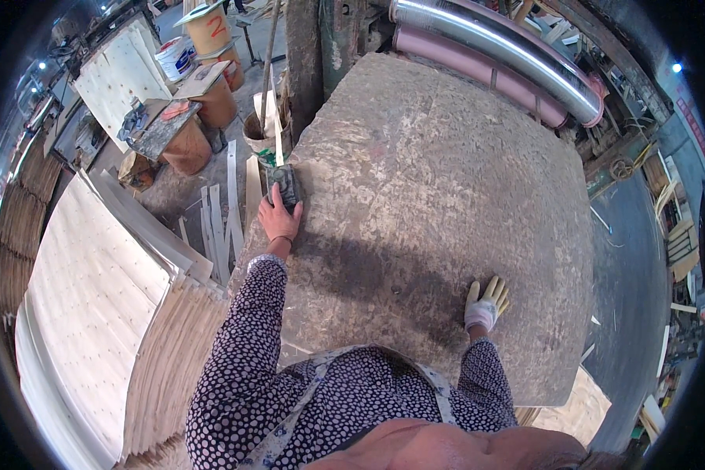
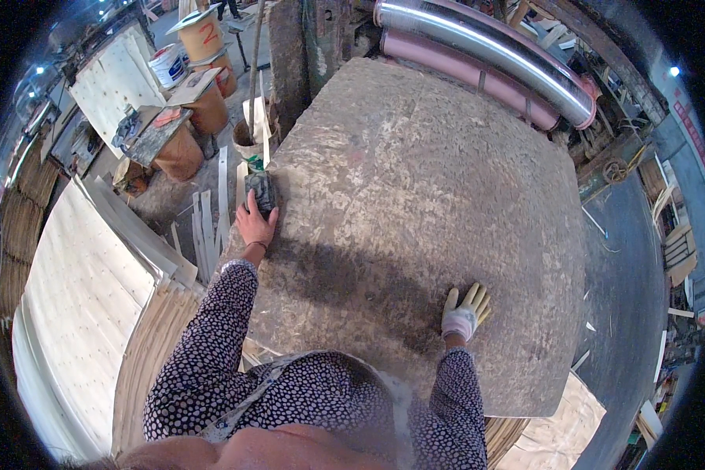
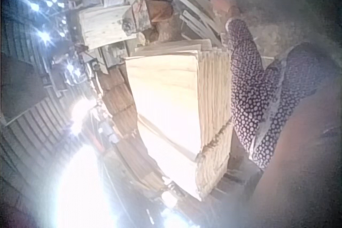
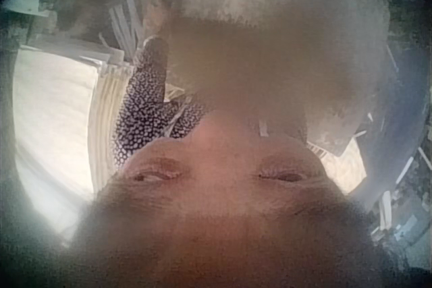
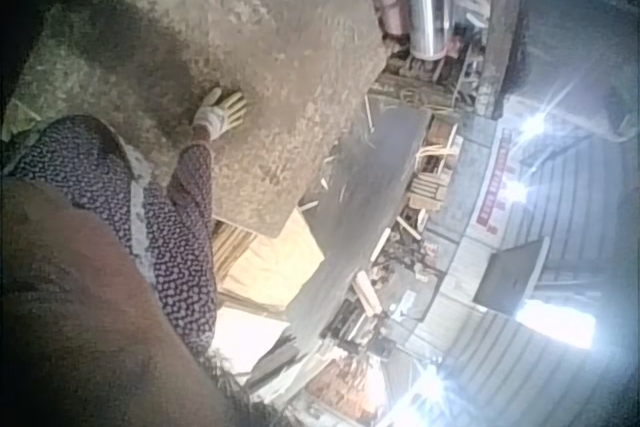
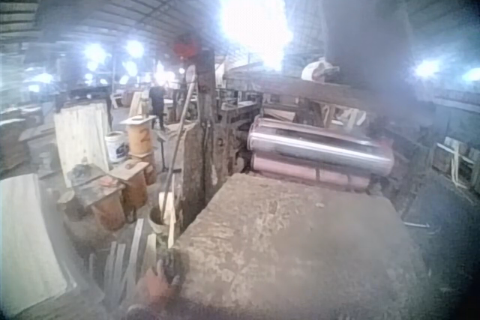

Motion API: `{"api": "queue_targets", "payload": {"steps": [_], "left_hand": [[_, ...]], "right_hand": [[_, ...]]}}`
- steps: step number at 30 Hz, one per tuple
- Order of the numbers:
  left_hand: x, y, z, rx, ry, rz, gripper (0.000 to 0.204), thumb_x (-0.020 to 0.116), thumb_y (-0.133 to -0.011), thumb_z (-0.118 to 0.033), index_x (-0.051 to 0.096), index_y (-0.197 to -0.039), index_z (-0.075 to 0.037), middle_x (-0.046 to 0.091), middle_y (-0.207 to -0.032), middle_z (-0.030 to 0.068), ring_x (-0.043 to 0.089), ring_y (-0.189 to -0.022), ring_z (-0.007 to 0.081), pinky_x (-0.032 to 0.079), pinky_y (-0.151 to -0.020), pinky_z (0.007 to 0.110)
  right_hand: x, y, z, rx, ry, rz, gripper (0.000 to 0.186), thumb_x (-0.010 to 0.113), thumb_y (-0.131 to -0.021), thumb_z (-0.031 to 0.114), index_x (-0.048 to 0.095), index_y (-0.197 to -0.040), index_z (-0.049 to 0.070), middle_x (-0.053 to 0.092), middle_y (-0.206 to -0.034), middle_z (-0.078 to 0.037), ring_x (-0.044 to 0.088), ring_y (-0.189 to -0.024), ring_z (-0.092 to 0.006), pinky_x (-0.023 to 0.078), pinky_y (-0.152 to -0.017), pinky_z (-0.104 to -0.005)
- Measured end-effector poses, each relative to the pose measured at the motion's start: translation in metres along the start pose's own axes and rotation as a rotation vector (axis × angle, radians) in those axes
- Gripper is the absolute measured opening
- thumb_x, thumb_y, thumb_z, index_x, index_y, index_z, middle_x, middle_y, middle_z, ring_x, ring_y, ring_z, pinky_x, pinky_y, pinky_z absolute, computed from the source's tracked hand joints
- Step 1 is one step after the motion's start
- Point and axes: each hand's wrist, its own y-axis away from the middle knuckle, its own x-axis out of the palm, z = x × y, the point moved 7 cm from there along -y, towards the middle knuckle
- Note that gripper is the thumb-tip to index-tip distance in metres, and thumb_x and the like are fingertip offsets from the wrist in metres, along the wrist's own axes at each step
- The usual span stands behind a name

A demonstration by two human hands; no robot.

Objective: Processing thin wood veneer sheets through an industrial gluing or laminating machine.

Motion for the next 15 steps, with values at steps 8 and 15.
{"api": "queue_targets", "payload": {"steps": [8,15], "left_hand": [[-0.002,0.001,0.003,-0.006,0.005,-0.022,0.086,0.071,-0.08,-0.048,0.031,-0.151,-0.021,0.046,-0.13,0.0235,0.045,-0.12,0.0412,0.035,-0.102,0.051],[0.005,0.002,-0.007,-0.002,0.003,0.046,0.083,0.067,-0.085,-0.049,0.029,-0.152,-0.019,0.044,-0.133,0.0248,0.042,-0.124,0.0422,0.035,-0.104,0.052]], "right_hand": [[-0.003,-0.001,0.002,-0.007,0.007,-0.012,0.072,0.038,-0.099,0.055,0.034,-0.152,0.006,0.029,-0.159,-0.017,0.022,-0.148,-0.0373,0.012,-0.121,-0.0509],[-0.004,0.003,-0.009,0.013,0.005,-0.019,0.071,0.039,-0.099,0.054,0.035,-0.151,0.006,0.029,-0.159,-0.017,0.022,-0.147,-0.0376,0.012,-0.121,-0.0514]]}}
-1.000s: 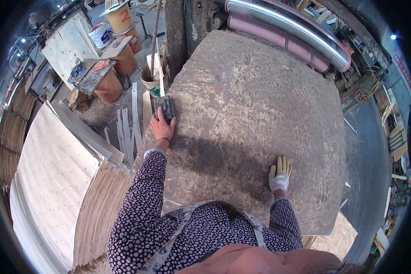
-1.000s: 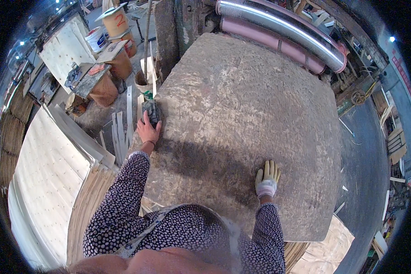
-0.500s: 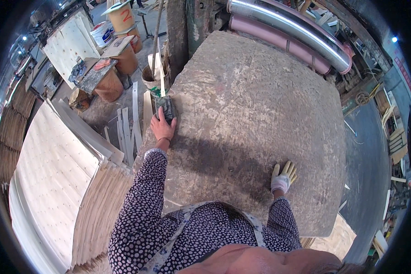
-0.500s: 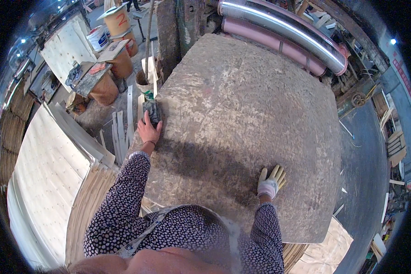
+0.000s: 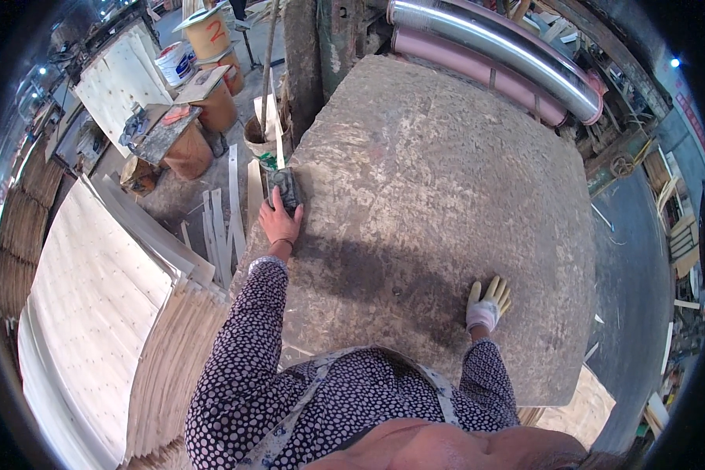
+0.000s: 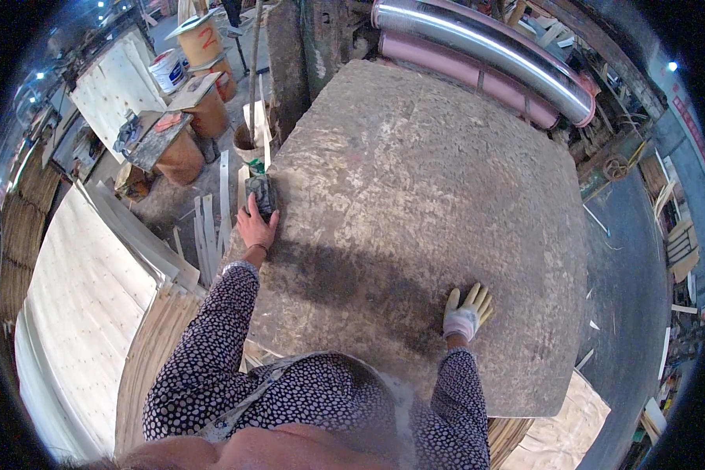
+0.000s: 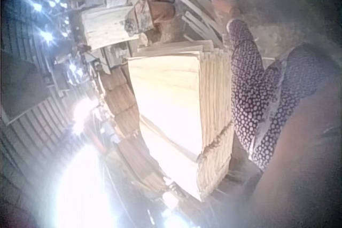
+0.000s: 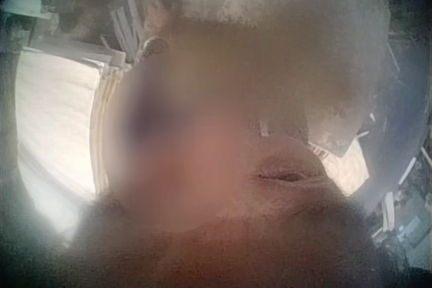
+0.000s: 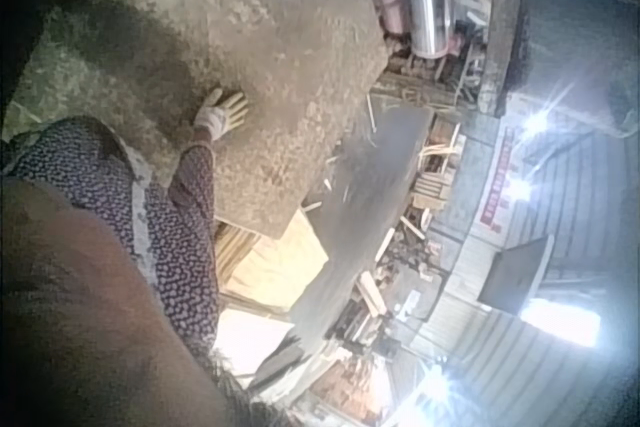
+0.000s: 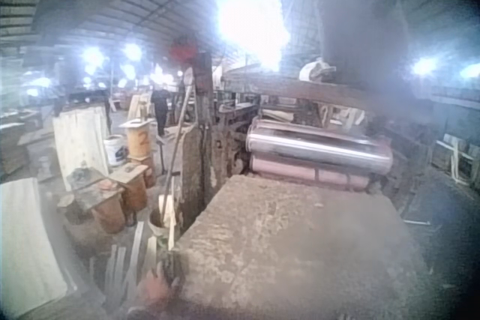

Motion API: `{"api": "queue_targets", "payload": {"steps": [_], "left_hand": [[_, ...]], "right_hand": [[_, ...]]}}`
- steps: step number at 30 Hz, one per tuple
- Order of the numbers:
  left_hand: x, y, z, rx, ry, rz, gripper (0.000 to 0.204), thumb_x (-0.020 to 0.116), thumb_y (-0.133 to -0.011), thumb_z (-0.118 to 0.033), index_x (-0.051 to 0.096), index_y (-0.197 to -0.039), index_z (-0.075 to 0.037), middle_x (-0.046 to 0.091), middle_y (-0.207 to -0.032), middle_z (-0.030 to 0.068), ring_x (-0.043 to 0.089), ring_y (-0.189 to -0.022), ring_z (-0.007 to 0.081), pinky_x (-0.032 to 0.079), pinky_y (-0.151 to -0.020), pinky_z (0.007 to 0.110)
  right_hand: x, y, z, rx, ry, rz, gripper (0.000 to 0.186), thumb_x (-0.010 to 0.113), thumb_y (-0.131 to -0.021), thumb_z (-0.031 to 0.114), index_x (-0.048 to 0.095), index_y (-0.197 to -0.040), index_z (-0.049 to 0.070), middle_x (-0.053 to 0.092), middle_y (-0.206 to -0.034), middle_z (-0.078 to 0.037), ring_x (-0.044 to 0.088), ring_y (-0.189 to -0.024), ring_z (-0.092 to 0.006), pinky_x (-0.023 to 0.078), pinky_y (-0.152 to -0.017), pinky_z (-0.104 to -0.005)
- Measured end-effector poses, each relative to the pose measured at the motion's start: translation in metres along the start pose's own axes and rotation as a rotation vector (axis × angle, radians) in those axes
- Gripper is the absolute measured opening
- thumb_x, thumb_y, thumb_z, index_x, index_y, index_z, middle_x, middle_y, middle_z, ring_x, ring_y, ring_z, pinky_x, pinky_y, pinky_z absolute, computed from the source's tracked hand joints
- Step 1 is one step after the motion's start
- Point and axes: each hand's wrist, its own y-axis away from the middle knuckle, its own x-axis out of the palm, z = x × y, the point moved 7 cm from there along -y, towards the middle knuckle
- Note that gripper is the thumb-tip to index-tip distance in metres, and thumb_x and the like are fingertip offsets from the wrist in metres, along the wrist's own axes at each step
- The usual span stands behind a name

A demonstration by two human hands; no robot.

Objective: Processing thin wood veneer sheets through an industrial gluing or laminating machine.

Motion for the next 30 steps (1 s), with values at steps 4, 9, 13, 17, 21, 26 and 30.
{"api": "queue_targets", "payload": {"steps": [4,9,13,17,21,26,30], "left_hand": [[0.001,0.0,-0.001,0.015,-0.008,-0.027,0.084,0.067,-0.085,-0.05,0.029,-0.153,-0.019,0.044,-0.132,0.0249,0.042,-0.123,0.0423,0.035,-0.103,0.052],[-0.001,0.001,0.005,0.013,-0.004,-0.069,0.084,0.071,-0.081,-0.048,0.034,-0.151,-0.019,0.047,-0.125,0.0241,0.045,-0.117,0.0415,0.036,-0.101,0.051],[-0.001,-0.001,0.002,0.036,-0.026,-0.117,0.084,0.072,-0.08,-0.047,0.034,-0.15,-0.019,0.048,-0.12,0.0225,0.046,-0.113,0.0411,0.037,-0.097,0.051],[-0.001,-0.003,-0.001,0.064,-0.041,-0.154,0.085,0.072,-0.08,-0.046,0.033,-0.151,-0.019,0.049,-0.116,0.0216,0.047,-0.109,0.0409,0.038,-0.094,0.05],[0.002,-0.004,-0.003,0.032,-0.056,-0.092,0.087,0.071,-0.081,-0.048,0.03,-0.152,-0.019,0.048,-0.122,0.0229,0.047,-0.113,0.0417,0.038,-0.097,0.051],[0.008,-0.005,-0.002,0.004,-0.06,-0.039,0.088,0.07,-0.083,-0.048,0.027,-0.154,-0.019,0.046,-0.129,0.0246,0.046,-0.118,0.0426,0.038,-0.099,0.053],[0.005,-0.004,-0.002,0.043,-0.063,-0.138,0.087,0.072,-0.079,-0.047,0.033,-0.151,-0.02,0.049,-0.121,0.0219,0.047,-0.112,0.0408,0.038,-0.097,0.05]], "right_hand": [[0.001,-0.002,0.0,-0.003,-0.001,-0.002,0.071,0.039,-0.099,0.054,0.035,-0.151,0.005,0.03,-0.158,-0.018,0.022,-0.147,-0.0381,0.011,-0.121,-0.0515],[0.005,-0.006,0.005,-0.017,-0.036,0.005,0.071,0.04,-0.099,0.053,0.035,-0.151,0.005,0.029,-0.158,-0.019,0.021,-0.147,-0.0392,0.011,-0.121,-0.0521],[0.008,-0.01,0.006,-0.015,-0.053,0.021,0.071,0.04,-0.098,0.053,0.034,-0.152,0.006,0.028,-0.159,-0.019,0.02,-0.148,-0.0389,0.01,-0.121,-0.0517],[0.009,-0.014,0.008,-0.014,-0.044,0.03,0.072,0.039,-0.099,0.054,0.032,-0.153,0.007,0.027,-0.159,-0.018,0.019,-0.148,-0.0382,0.009,-0.121,-0.0511],[0.01,-0.015,0.005,-0.014,-0.028,0.022,0.072,0.038,-0.099,0.055,0.032,-0.152,0.007,0.027,-0.159,-0.019,0.02,-0.148,-0.0385,0.009,-0.121,-0.0513],[0.01,-0.016,0.005,-0.022,-0.045,0.01,0.072,0.039,-0.099,0.054,0.032,-0.152,0.006,0.028,-0.158,-0.02,0.021,-0.147,-0.0396,0.01,-0.121,-0.0522],[0.011,-0.015,0.005,-0.027,-0.049,0.008,0.072,0.04,-0.099,0.054,0.032,-0.152,0.006,0.028,-0.158,-0.02,0.021,-0.147,-0.0398,0.01,-0.121,-0.0526]]}}
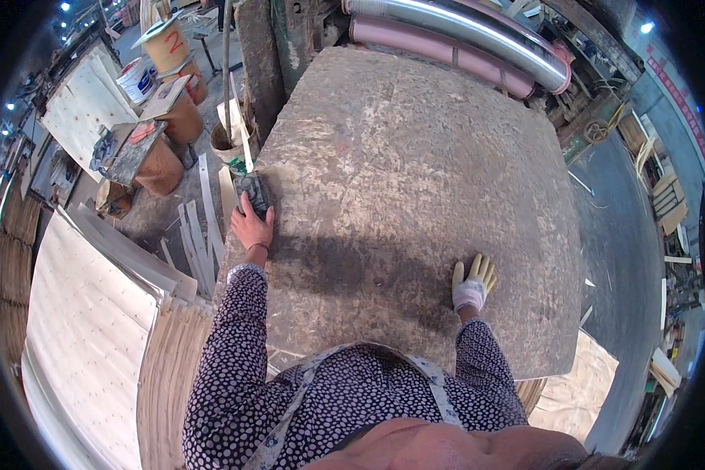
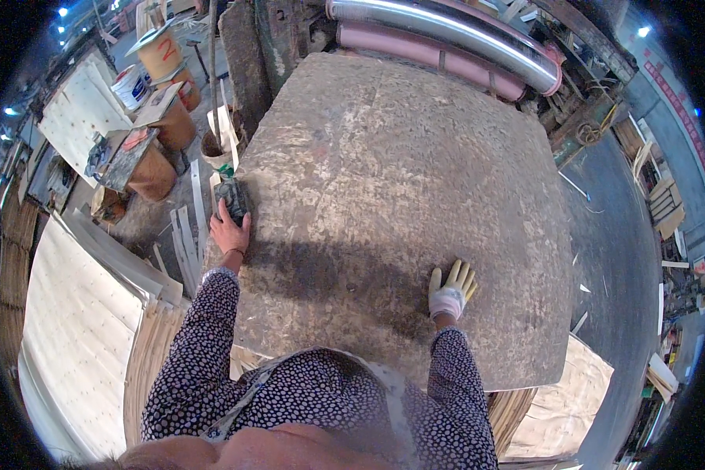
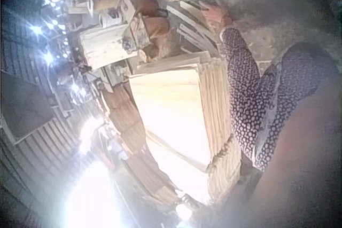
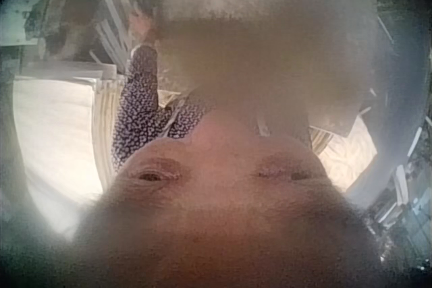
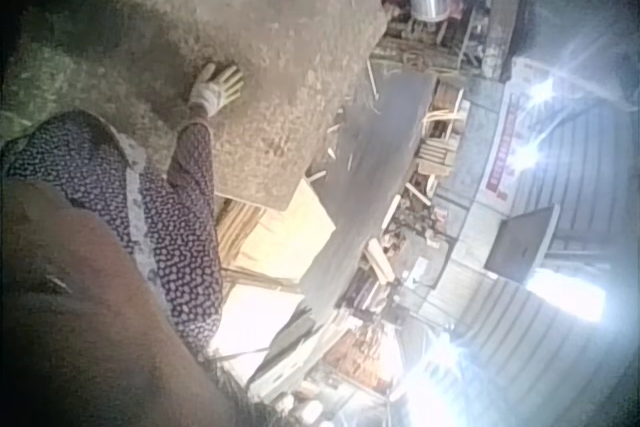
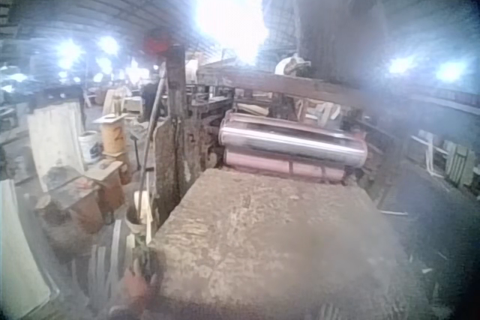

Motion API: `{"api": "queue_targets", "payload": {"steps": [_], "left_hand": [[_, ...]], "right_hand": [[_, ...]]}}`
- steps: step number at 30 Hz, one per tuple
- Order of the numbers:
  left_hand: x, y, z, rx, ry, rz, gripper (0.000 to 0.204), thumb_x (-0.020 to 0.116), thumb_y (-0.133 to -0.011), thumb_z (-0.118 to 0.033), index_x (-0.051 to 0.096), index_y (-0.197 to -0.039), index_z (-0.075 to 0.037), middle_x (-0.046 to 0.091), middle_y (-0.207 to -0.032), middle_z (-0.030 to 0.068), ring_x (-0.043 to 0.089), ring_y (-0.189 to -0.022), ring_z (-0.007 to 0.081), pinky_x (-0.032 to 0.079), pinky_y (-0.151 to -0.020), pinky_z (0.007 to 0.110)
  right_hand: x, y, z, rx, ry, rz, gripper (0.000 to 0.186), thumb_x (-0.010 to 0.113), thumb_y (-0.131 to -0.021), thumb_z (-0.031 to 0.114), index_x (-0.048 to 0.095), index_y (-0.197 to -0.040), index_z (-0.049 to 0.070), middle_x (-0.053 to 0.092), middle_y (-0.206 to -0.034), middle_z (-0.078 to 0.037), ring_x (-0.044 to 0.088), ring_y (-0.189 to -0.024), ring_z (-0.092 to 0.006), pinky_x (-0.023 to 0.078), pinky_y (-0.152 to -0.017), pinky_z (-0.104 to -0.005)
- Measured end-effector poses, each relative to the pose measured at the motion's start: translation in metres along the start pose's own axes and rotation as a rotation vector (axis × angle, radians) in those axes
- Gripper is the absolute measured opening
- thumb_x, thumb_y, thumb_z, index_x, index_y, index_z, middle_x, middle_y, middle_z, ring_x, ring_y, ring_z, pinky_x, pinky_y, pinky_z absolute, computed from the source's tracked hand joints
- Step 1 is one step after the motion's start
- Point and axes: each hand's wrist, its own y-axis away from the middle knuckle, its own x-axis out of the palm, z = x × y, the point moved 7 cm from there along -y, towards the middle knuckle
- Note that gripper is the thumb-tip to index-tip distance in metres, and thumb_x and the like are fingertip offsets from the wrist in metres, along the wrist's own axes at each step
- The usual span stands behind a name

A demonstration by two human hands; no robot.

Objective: Processing thin wood veneer sheets through an industrial gluing or laminating machine.

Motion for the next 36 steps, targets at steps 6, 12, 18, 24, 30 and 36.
{"api": "queue_targets", "payload": {"steps": [6,12,18,24,30,36], "left_hand": [[0.0029,-0.0016,-0.0002,-0.037,0.002,0.047,0.088,0.073,-0.078,-0.046,0.032,-0.151,-0.02,0.047,-0.126,0.0224,0.046,-0.117,0.041,0.037,-0.101,0.051],[0.0016,-0.0015,-0.0012,-0.038,0.01,0.053,0.088,0.073,-0.078,-0.046,0.032,-0.152,-0.02,0.047,-0.127,0.0225,0.046,-0.117,0.0408,0.037,-0.101,0.05],[0.0009,-0.0015,-0.0003,-0.041,0.016,0.058,0.088,0.072,-0.079,-0.046,0.031,-0.152,-0.02,0.047,-0.126,0.0224,0.046,-0.117,0.0404,0.037,-0.101,0.05],[0.0013,-0.0024,-0.0027,-0.04,0.006,0.06,0.088,0.073,-0.078,-0.046,0.031,-0.152,-0.02,0.047,-0.126,0.0219,0.046,-0.116,0.0399,0.037,-0.101,0.05],[-0.0005,-0.0024,-0.0014,-0.046,0.014,0.065,0.089,0.073,-0.078,-0.046,0.031,-0.152,-0.021,0.047,-0.125,0.0215,0.046,-0.116,0.0397,0.037,-0.101,0.05],[0.0013,-0.0018,-0.0003,-0.035,0.011,0.055,0.088,0.072,-0.079,-0.047,0.031,-0.152,-0.02,0.047,-0.126,0.022,0.046,-0.117,0.04,0.037,-0.101,0.05]], "right_hand": [[0.0009,-0.0019,-0.001,-0.001,0.017,-0.013,0.072,0.04,-0.099,0.054,0.033,-0.152,0.006,0.028,-0.158,-0.02,0.022,-0.147,-0.0394,0.01,-0.121,-0.0528],[0.0025,-0.0021,-0.0023,-0.007,0.023,-0.025,0.073,0.04,-0.098,0.055,0.033,-0.152,0.006,0.029,-0.158,-0.02,0.023,-0.146,-0.0398,0.011,-0.121,-0.0538],[0.0016,-0.0021,-0.0006,-0.011,0.01,-0.037,0.073,0.041,-0.098,0.055,0.033,-0.152,0.006,0.03,-0.157,-0.021,0.024,-0.146,-0.0405,0.012,-0.12,-0.054],[0.0001,-0.0018,-0.0013,-0.014,0.017,-0.046,0.072,0.042,-0.098,0.054,0.033,-0.151,0.006,0.031,-0.156,-0.021,0.025,-0.145,-0.041,0.012,-0.12,-0.0539],[-0.0032,-0.0005,0.0022,-0.017,0.014,-0.04,0.072,0.042,-0.098,0.053,0.033,-0.151,0.005,0.031,-0.156,-0.021,0.025,-0.145,-0.0412,0.013,-0.12,-0.0539],[-0.0025,-0.0005,0.0014,-0.014,0.008,-0.039,0.072,0.042,-0.098,0.053,0.034,-0.151,0.005,0.031,-0.157,-0.021,0.025,-0.145,-0.0412,0.012,-0.12,-0.0542]]}}
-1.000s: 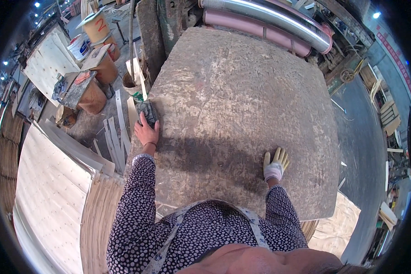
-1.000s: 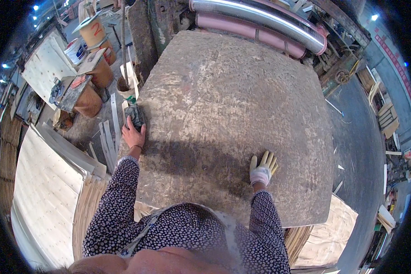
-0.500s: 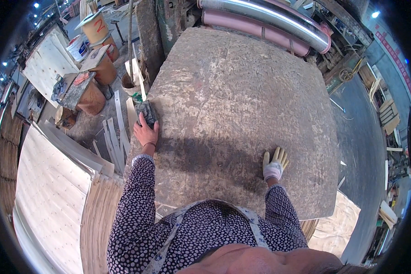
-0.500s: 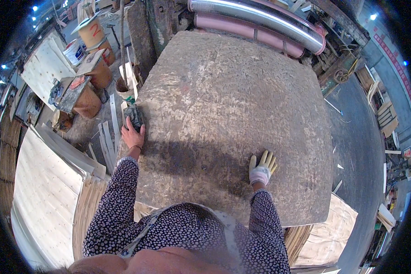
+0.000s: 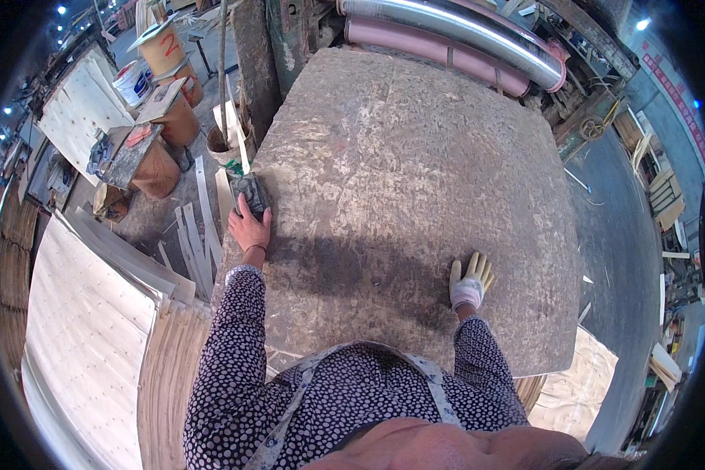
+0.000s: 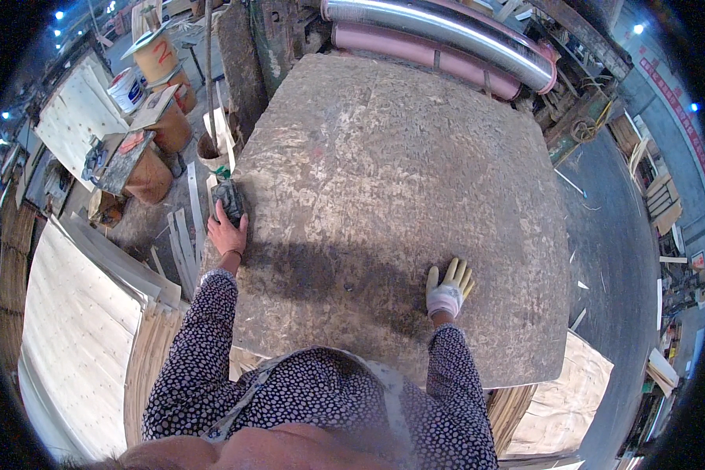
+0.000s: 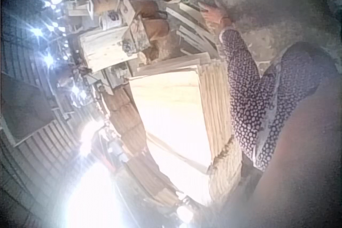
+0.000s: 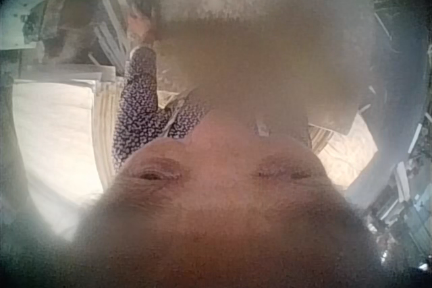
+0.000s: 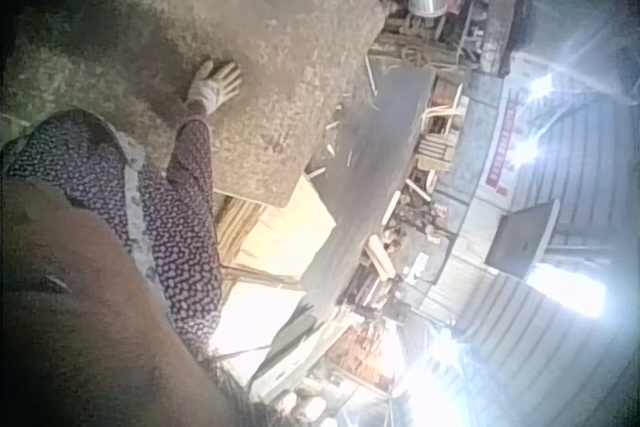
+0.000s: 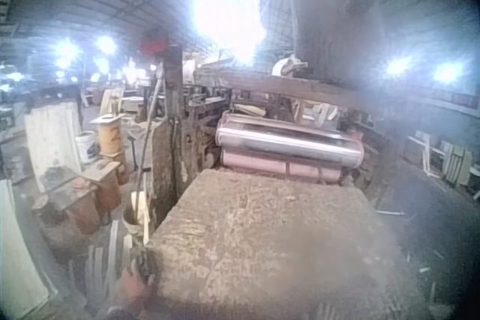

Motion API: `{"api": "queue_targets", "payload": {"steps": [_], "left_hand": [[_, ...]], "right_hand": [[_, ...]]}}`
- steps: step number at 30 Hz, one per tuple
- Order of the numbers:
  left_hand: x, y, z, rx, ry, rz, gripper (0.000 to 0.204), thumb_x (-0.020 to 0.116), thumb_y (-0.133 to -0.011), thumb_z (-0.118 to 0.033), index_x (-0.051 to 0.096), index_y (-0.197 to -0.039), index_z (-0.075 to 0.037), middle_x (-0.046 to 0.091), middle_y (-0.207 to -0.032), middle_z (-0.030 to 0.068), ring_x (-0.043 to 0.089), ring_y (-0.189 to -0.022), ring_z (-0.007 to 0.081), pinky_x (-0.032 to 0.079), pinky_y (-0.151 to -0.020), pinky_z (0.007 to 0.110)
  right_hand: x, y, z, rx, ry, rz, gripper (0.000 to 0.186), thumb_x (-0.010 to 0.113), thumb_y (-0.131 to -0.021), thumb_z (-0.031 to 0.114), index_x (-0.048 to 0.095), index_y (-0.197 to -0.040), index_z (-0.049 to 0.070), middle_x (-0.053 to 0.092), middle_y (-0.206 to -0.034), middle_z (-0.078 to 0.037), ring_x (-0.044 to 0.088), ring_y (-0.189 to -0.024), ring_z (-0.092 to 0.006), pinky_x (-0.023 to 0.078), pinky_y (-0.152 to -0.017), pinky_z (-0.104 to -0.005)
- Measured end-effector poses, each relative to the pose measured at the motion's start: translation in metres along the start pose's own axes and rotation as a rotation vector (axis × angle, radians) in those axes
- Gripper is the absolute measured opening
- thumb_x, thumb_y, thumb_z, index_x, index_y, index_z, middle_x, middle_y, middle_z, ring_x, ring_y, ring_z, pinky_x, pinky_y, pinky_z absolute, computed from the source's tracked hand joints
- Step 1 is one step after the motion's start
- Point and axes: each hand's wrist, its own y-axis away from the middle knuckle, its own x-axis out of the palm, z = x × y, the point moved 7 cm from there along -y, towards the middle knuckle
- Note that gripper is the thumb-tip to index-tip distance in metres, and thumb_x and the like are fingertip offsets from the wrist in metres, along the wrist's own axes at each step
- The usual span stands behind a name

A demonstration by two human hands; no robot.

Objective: Processing thin wood veneer sheets through an industrial gluing or laminating machine.

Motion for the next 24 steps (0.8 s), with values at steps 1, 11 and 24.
{"api": "queue_targets", "payload": {"steps": [1,11,24], "left_hand": [[0.0007,0.0001,0.0,-0.006,-0.001,0.012,0.088,0.072,-0.079,-0.047,0.031,-0.152,-0.02,0.047,-0.126,0.0222,0.046,-0.117,0.0401,0.037,-0.102,0.05],[0.0027,-0.0001,-0.0013,0.003,0.012,-0.004,0.088,0.072,-0.079,-0.047,0.03,-0.152,-0.021,0.047,-0.126,0.0224,0.046,-0.117,0.0406,0.037,-0.101,0.05],[0.0045,0.0017,-0.0015,-0.004,-0.004,0.006,0.089,0.073,-0.078,-0.046,0.03,-0.152,-0.021,0.047,-0.128,0.0222,0.046,-0.118,0.0405,0.037,-0.101,0.05]], "right_hand": [[0.0005,-0.0001,-0.0003,0.0,0.003,0.002,0.072,0.041,-0.098,0.053,0.034,-0.151,0.005,0.031,-0.157,-0.021,0.025,-0.145,-0.0413,0.012,-0.12,-0.0543],[0.0014,-0.0035,-0.001,0.002,0.003,0.023,0.072,0.039,-0.099,0.054,0.033,-0.152,0.005,0.029,-0.157,-0.021,0.024,-0.146,-0.041,0.011,-0.12,-0.0542],[0.0067,-0.0029,-0.005,0.017,0.012,0.048,0.073,0.038,-0.099,0.056,0.031,-0.153,0.006,0.028,-0.159,-0.019,0.021,-0.147,-0.039,0.01,-0.121,-0.0533]]}}
